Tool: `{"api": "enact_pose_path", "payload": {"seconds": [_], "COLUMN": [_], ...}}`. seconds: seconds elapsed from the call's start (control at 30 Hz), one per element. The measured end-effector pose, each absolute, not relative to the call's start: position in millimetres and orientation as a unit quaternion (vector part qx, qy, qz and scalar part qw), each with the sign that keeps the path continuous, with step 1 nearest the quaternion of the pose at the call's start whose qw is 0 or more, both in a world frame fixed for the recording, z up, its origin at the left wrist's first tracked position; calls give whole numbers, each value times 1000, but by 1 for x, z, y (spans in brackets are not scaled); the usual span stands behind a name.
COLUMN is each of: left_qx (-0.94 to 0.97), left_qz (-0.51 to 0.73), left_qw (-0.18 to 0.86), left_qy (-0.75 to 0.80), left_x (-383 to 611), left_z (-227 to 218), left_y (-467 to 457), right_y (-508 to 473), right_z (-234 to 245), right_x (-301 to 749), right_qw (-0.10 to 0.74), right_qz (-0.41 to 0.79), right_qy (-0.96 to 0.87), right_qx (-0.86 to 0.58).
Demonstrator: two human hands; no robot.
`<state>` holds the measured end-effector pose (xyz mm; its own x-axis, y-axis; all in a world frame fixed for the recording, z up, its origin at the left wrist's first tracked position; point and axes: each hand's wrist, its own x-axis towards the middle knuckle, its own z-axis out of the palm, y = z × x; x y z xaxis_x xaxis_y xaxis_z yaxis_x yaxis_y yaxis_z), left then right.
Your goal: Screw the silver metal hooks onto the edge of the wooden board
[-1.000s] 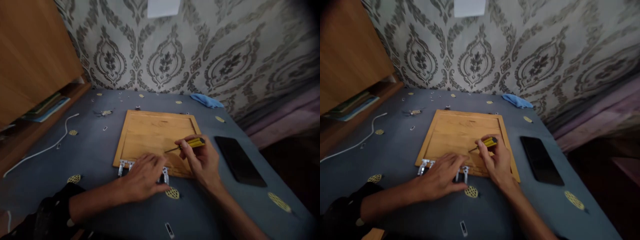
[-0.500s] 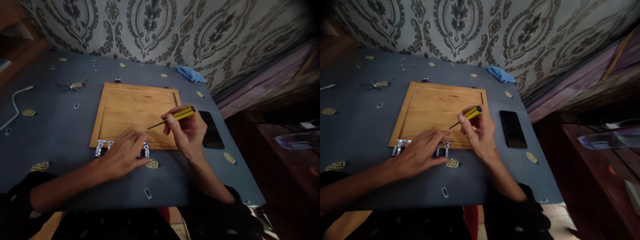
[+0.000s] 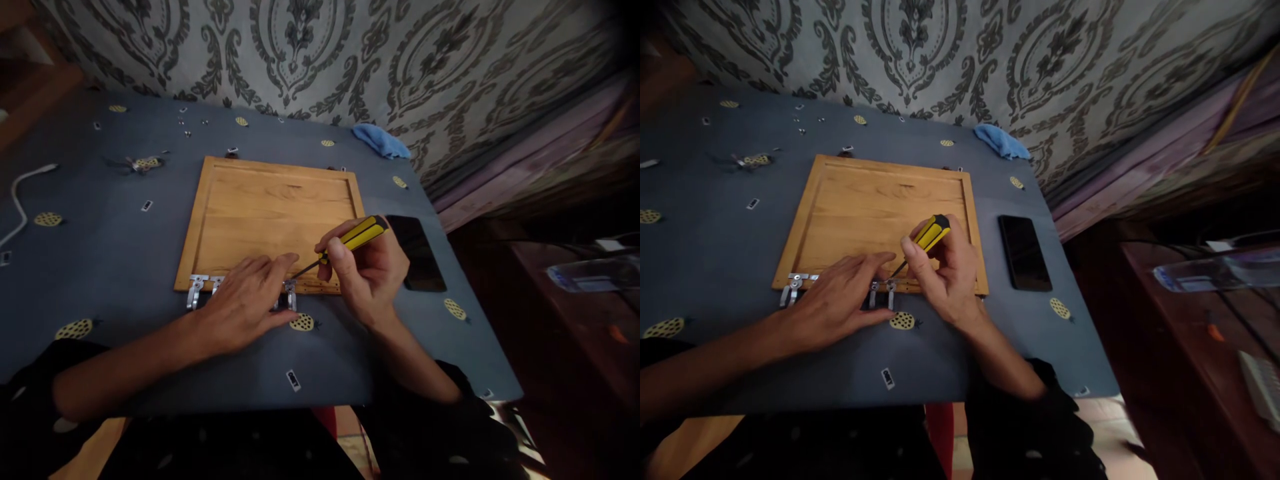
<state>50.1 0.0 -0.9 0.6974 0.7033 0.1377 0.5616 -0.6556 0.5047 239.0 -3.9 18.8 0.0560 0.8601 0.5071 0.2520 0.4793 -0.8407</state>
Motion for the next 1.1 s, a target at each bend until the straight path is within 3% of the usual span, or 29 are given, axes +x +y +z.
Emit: {"api": "enact_pose_path", "payload": {"seconds": [0.33, 1.1], "left_qx": [895, 895], "left_qz": [153, 163], "left_qw": [215, 217], "left_qy": [359, 354], "left_x": [51, 50], "left_z": [1, 0], "left_y": [0, 1], "right_y": [-5, -9], "right_z": [16, 16], "right_x": [239, 240], "right_qw": [533, 523], "right_qz": [282, 218], "right_qy": [-647, -675], "right_qx": [-466, -472]}}
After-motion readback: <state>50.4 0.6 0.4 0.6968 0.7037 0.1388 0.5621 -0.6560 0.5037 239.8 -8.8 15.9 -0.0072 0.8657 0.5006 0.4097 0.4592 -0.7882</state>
